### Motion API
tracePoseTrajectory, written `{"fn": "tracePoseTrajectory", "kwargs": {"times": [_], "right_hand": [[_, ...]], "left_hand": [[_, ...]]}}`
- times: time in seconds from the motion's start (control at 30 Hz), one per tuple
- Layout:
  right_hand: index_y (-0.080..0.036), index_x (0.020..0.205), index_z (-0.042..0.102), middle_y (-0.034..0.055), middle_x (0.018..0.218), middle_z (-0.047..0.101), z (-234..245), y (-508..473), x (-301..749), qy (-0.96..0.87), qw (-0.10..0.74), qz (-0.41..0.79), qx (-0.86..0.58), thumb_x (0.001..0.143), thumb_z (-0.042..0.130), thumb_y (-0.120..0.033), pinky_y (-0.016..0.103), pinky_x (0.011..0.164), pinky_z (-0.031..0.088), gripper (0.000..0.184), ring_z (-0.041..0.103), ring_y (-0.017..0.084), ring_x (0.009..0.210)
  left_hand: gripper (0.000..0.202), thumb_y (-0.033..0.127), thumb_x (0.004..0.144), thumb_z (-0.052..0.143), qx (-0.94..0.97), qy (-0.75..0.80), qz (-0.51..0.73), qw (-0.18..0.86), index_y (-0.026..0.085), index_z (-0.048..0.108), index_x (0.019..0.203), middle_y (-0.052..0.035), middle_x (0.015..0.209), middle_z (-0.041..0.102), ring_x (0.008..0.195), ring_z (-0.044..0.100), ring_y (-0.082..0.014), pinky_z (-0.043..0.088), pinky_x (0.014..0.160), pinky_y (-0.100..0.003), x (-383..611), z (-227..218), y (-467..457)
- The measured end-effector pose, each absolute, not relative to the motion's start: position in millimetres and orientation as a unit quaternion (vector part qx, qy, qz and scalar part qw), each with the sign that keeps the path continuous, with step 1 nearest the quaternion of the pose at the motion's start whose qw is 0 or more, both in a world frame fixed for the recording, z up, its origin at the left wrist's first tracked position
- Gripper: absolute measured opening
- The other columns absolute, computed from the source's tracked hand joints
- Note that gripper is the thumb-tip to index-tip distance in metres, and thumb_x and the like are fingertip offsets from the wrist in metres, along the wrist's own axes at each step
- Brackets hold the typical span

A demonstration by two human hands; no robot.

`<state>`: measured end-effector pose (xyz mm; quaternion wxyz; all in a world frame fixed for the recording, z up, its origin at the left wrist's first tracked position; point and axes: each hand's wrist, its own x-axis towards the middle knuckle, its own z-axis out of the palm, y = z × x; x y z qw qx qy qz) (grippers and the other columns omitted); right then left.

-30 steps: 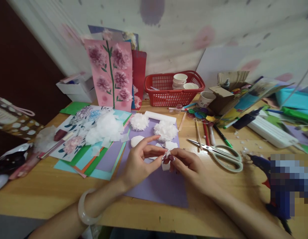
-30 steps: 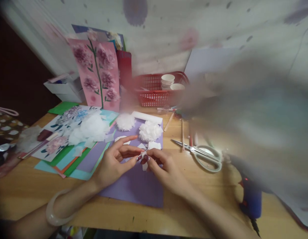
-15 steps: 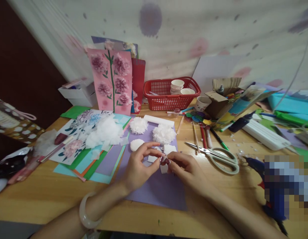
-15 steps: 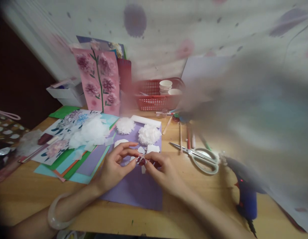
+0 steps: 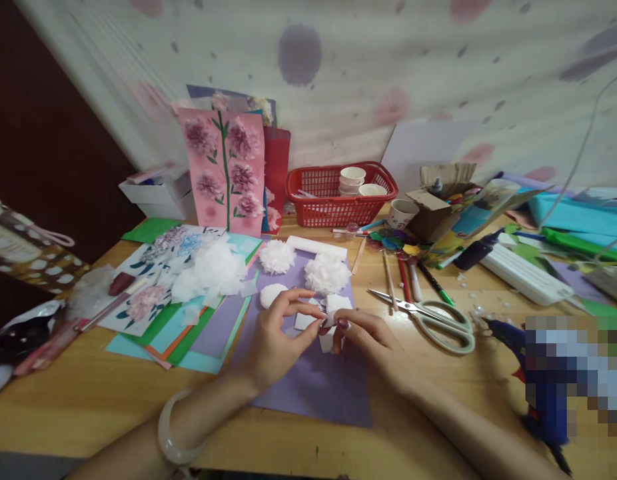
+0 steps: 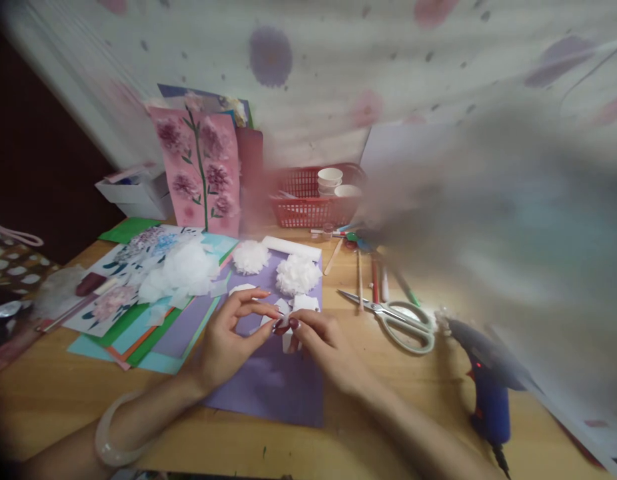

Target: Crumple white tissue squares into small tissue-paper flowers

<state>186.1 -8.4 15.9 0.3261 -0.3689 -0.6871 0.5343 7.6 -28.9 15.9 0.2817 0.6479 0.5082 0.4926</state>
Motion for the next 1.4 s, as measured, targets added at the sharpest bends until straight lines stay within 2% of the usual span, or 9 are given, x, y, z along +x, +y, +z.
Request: {"fn": "tracePoseTrajectory", "kwargs": {"times": [0.17,0.4,0.57,0.7,0.8,0.87,1.0,1.17,1.4], "right_hand": [[-0.016,0.073,0.061,0.0015,0.062,0.059,16,-9,185,-0.687,0.322,0.527,-0.383,0.089,0.050,-0.041,0.026,0.059,0.041,0.031,0.053,0.014,0.060],[-0.015,0.075,0.062,0.0015,0.063,0.060,17,-9,185,-0.674,0.317,0.550,-0.378,0.088,0.050,-0.034,0.024,0.058,0.040,0.026,0.054,0.013,0.060],[-0.015,0.076,0.061,0.0012,0.064,0.059,14,-8,185,-0.670,0.317,0.555,-0.377,0.086,0.050,-0.031,0.024,0.058,0.040,0.022,0.054,0.013,0.060],[-0.014,0.078,0.061,0.0015,0.066,0.060,10,-7,186,-0.669,0.321,0.555,-0.377,0.085,0.049,-0.028,0.024,0.060,0.040,0.019,0.055,0.013,0.063],[-0.015,0.077,0.060,0.0007,0.065,0.059,11,-7,186,-0.664,0.330,0.552,-0.381,0.085,0.048,-0.026,0.024,0.059,0.039,0.019,0.054,0.012,0.061],[-0.015,0.076,0.060,-0.0001,0.064,0.058,12,-7,185,-0.662,0.337,0.550,-0.381,0.086,0.047,-0.026,0.024,0.058,0.039,0.019,0.052,0.012,0.060],[-0.016,0.078,0.059,-0.0011,0.063,0.056,13,-8,186,-0.652,0.345,0.552,-0.388,0.085,0.048,-0.026,0.023,0.056,0.037,0.017,0.050,0.012,0.058],[-0.016,0.076,0.057,-0.0011,0.062,0.055,11,-7,188,-0.647,0.339,0.562,-0.388,0.086,0.048,-0.028,0.024,0.056,0.037,0.018,0.049,0.012,0.058],[-0.015,0.075,0.058,0.0005,0.066,0.057,9,-9,184,-0.675,0.318,0.547,-0.381,0.087,0.050,-0.034,0.024,0.059,0.037,0.024,0.051,0.013,0.063]], "left_hand": [[0.020,0.013,0.076,0.064,0.660,0.508,0.487,0.263,0.021,0.055,0.092,-0.0019,0.082,0.075,0.101,0.066,-0.0208,0.040,0.100,-0.040,8,19,-30],[0.031,0.015,0.077,0.064,0.583,0.516,0.504,0.374,0.019,0.048,0.103,-0.0007,0.079,0.070,0.079,0.068,-0.0153,0.051,0.083,-0.031,11,19,-28],[0.028,0.014,0.077,0.062,0.550,0.483,0.534,0.424,0.019,0.049,0.101,-0.0016,0.089,0.066,0.077,0.066,-0.0117,0.054,0.074,-0.025,10,13,-24],[0.021,0.012,0.080,0.060,0.569,0.464,0.538,0.415,0.019,0.052,0.099,-0.0034,0.095,0.066,0.086,0.066,-0.0121,0.052,0.081,-0.025,9,9,-25],[0.028,0.014,0.079,0.063,0.586,0.456,0.522,0.419,0.019,0.051,0.104,-0.0046,0.102,0.066,0.088,0.066,-0.0134,0.053,0.082,-0.027,9,8,-26],[0.033,0.016,0.078,0.065,0.598,0.467,0.503,0.415,0.020,0.050,0.107,-0.0036,0.097,0.068,0.086,0.067,-0.0143,0.053,0.080,-0.027,9,7,-27],[0.020,0.019,0.081,0.062,0.606,0.509,0.478,0.381,0.020,0.056,0.100,-0.0011,0.083,0.071,0.083,0.068,-0.0149,0.050,0.079,-0.027,8,6,-26],[0.019,0.017,0.079,0.062,0.604,0.519,0.488,0.359,0.019,0.056,0.098,-0.0019,0.085,0.071,0.082,0.068,-0.0156,0.049,0.082,-0.030,6,6,-24],[0.020,0.016,0.080,0.061,0.630,0.505,0.491,0.327,0.020,0.056,0.099,-0.0009,0.085,0.069,0.082,0.066,-0.0134,0.051,0.077,-0.025,8,5,-29]]}}
